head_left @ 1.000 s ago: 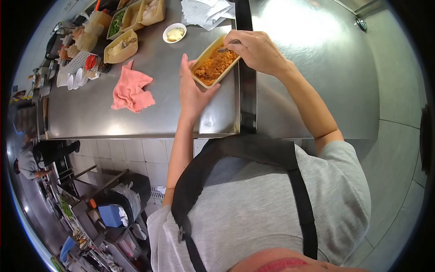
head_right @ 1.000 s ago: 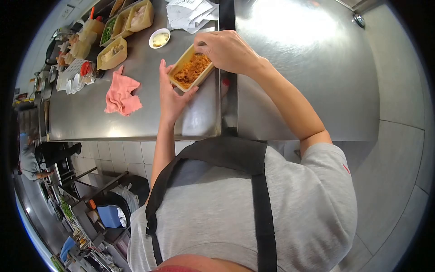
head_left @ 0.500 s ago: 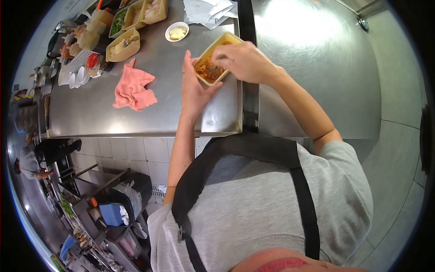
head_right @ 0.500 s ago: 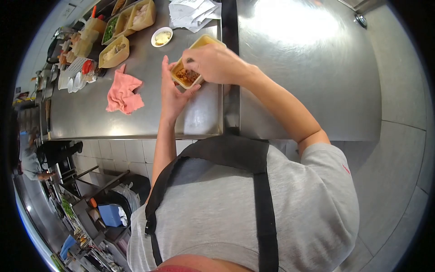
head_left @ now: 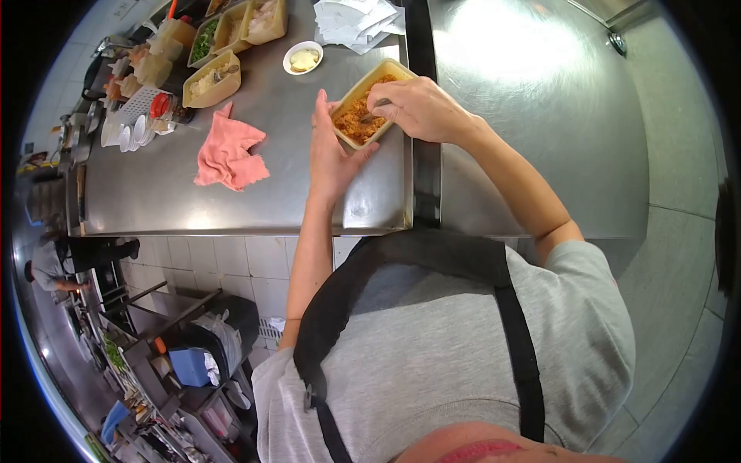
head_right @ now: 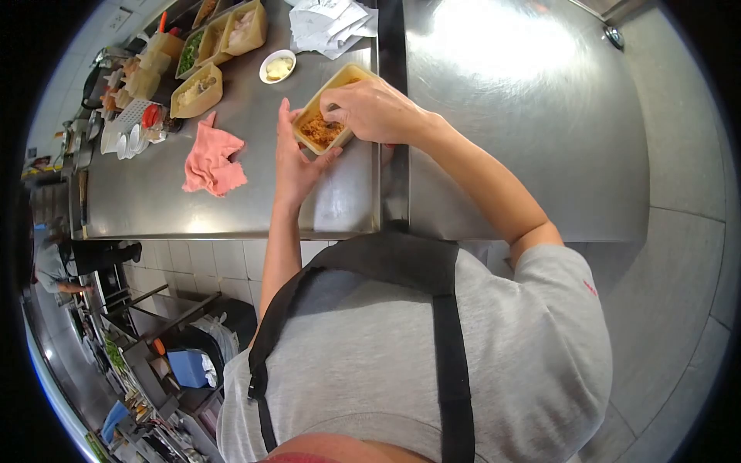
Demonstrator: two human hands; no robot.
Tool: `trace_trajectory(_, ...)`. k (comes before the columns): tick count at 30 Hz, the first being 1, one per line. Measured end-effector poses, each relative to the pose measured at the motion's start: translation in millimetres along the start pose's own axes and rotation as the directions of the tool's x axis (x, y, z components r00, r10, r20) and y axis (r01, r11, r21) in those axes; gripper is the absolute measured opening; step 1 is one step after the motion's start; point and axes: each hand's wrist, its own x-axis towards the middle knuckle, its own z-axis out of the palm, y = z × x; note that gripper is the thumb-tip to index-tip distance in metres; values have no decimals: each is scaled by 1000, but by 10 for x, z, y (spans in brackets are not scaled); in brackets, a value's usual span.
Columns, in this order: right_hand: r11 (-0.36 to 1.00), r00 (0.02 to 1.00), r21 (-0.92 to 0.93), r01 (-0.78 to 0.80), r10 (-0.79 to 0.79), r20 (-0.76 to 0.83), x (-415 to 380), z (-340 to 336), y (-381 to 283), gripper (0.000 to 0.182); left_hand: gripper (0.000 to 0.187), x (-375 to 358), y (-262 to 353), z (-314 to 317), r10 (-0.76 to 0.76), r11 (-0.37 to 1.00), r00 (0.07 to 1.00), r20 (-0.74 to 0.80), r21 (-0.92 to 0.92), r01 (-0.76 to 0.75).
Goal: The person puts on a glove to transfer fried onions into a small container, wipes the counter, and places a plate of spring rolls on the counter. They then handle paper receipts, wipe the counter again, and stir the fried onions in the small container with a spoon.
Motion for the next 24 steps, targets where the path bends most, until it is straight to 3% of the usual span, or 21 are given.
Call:
trace_trajectory(1,980,981,66,-190,186,58,6,-38,-54,9,104,3,6,0,-3,1000,1000,-4,2,3)
trace_trajectory(2,999,999,34,-10,11,-45,18,-115,-101,10,104,-5,27,0,-18,1000,1000,-10,7,18)
trace_trajectory(3,999,999,37,-11,12,-44,20,-84,-91,10,104,-5,38,-1,-29,999,999,-14,12,30)
trace_trajectory(5,974,980,-114,195,-197,-7,19,23,-11,10,104,-10,-12,1,-8,1000,1000,-7,-14,7)
trace_trajectory(6,999,996,-26,42,-40,85,-1,108,84,10,104,-4,-27,2,16,999,1000,-3,-42,-16)
trace_trajectory(7,999,996,-28,44,-41,82,1,90,80,10,104,5,-14,-2,20,999,1000,-3,-41,-20)
trace_trajectory(9,967,981,-166,191,-190,21,10,47,48,10,103,4,9,-3,-13,1000,1000,-4,8,13)
trace_trajectory(10,998,998,23,-58,57,29,24,-117,-162,10,103,-10,11,-4,-21,1000,1000,-7,9,21)
trace_trajectory(11,998,998,26,-56,55,33,22,-96,-152,10,103,-3,15,-3,-27,1000,1000,-8,-5,27)
trace_trajectory(13,987,987,-25,156,-155,34,0,-30,-102,10,103,6,31,-2,-31,999,999,-9,-20,31)
trace_trajectory(14,995,989,77,-60,49,142,-23,15,-80,10,103,5,41,-2,-37,999,999,-6,-15,37)
trace_trajectory(17,997,996,-21,74,-73,47,-5,36,-39,10,103,20,28,-3,-31,999,1000,-4,-14,30)
trace_trajectory(20,995,998,93,-22,26,-51,92,-78,-101,10,102,5,2,3,-13,1000,1000,-4,-15,13)
trace_trajectory(24,996,996,22,90,-90,9,119,155,61,9,104,14,-12,-15,-13,996,1000,27,-91,15)
